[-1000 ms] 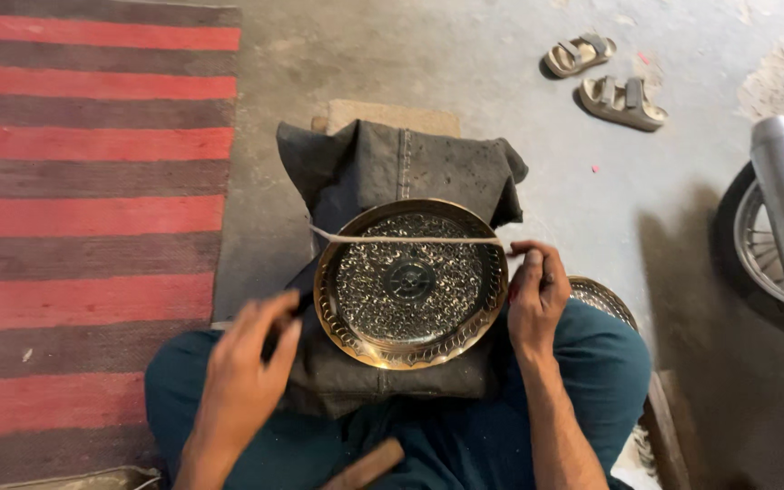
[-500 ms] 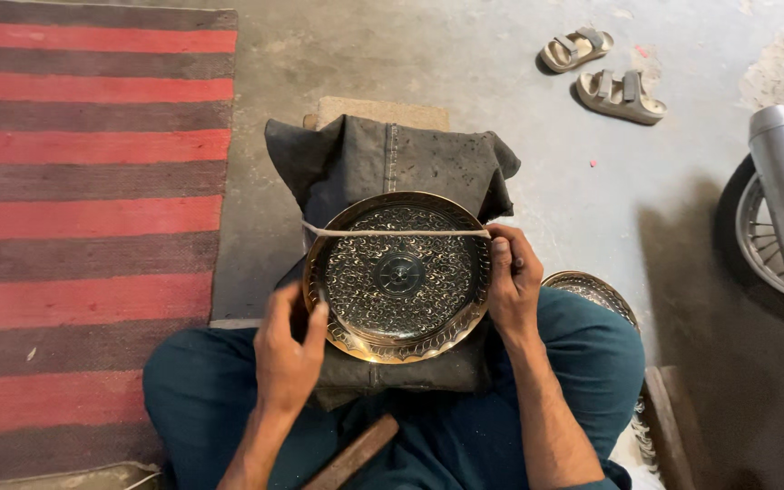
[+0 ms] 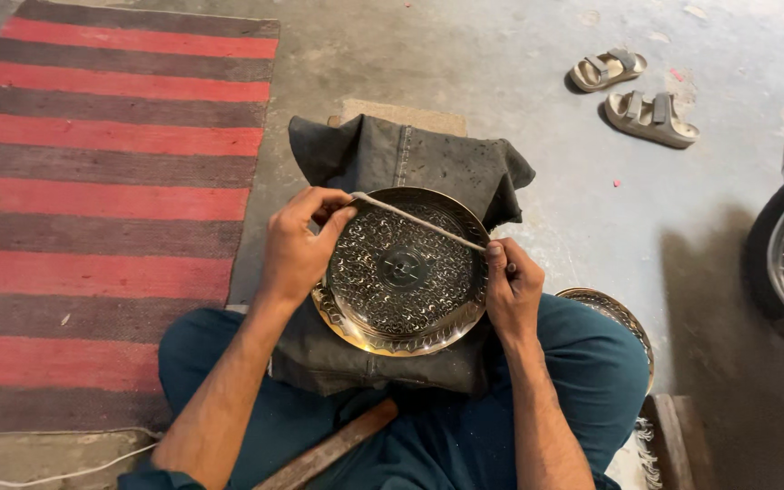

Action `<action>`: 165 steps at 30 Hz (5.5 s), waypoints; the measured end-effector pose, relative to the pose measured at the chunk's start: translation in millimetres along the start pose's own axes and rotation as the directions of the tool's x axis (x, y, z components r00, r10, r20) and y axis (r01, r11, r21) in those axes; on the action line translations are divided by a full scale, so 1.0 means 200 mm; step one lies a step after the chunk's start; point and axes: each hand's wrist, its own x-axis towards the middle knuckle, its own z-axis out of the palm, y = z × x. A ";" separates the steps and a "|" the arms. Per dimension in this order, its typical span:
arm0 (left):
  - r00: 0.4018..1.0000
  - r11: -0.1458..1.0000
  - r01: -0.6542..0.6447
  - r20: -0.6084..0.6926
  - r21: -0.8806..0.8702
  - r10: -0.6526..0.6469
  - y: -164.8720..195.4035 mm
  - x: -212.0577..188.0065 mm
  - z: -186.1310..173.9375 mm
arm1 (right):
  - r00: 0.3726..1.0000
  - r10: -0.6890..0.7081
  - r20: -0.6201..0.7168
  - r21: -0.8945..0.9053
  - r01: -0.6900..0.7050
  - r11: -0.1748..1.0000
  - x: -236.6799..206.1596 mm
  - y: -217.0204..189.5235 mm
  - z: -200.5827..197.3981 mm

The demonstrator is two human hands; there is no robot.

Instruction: The person sits cross-legged on the floor with an ornate brass plate resting on a cloth cushion on their lap. They hold a chisel against the plate's engraved surface and strike it with a wooden mallet, repositioning the chisel repeatedly to work the decorative pattern, occasionally pausing to reposition the plate or tool.

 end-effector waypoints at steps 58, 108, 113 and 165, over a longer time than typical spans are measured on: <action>0.976 0.987 0.032 -0.217 0.158 0.003 -0.09 -0.37 -0.16 | 0.918 0.304 0.254 -0.514 -0.138 0.846 0.12 -0.26 -0.45; 0.936 0.831 -0.126 0.343 0.541 -0.082 0.25 -0.39 -0.42 | 0.935 -0.123 0.332 0.134 0.083 0.988 -0.15 -0.32 0.23; 0.933 0.766 -0.287 0.349 0.575 0.087 0.24 -0.35 -0.39 | 0.933 -0.131 0.335 0.120 0.096 0.988 -0.16 -0.33 0.22; 0.900 0.520 -0.436 0.335 0.734 0.280 0.20 -0.34 -0.34 | 0.962 -0.129 0.240 -0.029 0.140 0.990 -0.18 -0.29 0.25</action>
